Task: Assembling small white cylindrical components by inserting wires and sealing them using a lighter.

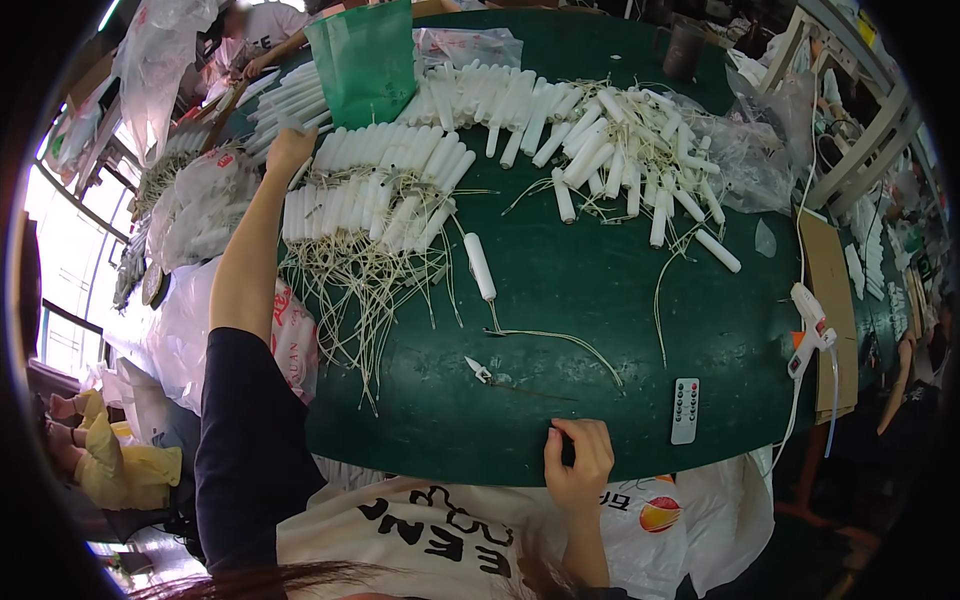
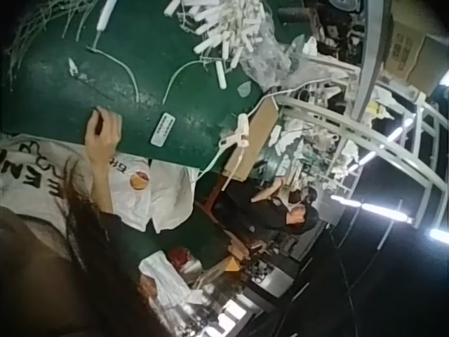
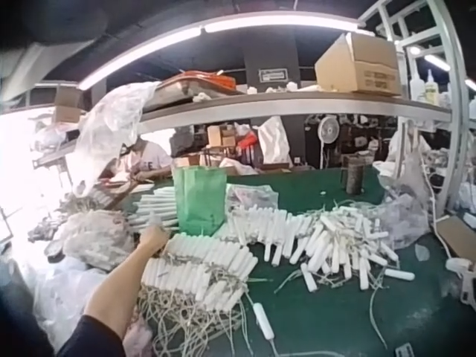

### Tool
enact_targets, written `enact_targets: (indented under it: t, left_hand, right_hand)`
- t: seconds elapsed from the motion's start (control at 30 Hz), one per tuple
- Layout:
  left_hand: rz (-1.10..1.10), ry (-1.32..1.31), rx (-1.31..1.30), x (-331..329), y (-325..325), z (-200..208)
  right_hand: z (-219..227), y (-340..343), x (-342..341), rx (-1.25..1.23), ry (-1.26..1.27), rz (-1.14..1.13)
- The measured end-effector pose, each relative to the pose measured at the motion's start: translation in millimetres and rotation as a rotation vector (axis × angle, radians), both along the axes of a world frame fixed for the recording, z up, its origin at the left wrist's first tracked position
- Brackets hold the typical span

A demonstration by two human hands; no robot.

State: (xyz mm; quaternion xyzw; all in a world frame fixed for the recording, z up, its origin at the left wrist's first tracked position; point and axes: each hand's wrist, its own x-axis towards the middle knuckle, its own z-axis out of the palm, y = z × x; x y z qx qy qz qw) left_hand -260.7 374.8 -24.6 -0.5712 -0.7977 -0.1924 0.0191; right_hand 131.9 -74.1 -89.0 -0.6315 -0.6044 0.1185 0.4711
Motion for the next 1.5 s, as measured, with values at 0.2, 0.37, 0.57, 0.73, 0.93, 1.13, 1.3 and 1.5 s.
enact_targets:
  t: [0.2, 0.37, 0.57, 0.73, 0.93, 1.13, 1.3, 1.5]
  left_hand:
    - [-0.279, -0.014, 0.204, 78, -24, 66]
    - [-0.822, 0.08, -0.052, 187, -55, 77]
    - [-0.507, 0.072, -0.047, 269, -72, 9]
    - [-0.444, 0.169, 0.056, 278, -72, -24]
    - [-0.538, 0.328, 0.259, 292, -76, -44]
    - [-0.608, 0.355, 0.2, 295, -79, -59]
    - [-0.563, 0.327, 0.154, 295, -80, -53]
    - [-0.563, 0.167, 0.046, 300, -110, -12]
  right_hand:
    - [0, 3, 0, -0.016, 0.019, -0.043]
    - [-1, 2, 4, 0.008, 0.033, -0.01]
    - [-1, 2, 7, 0.078, 0.047, 0.038]
    - [-2, 0, 7, 0.079, 0.049, 0.057]
    - [-3, 0, 9, 0.082, 0.044, 0.062]
    - [-3, 0, 11, 0.089, 0.049, 0.069]
    - [-3, 0, 10, 0.099, 0.061, 0.083]
    - [-2, -1, 10, 0.123, 0.055, 0.057]
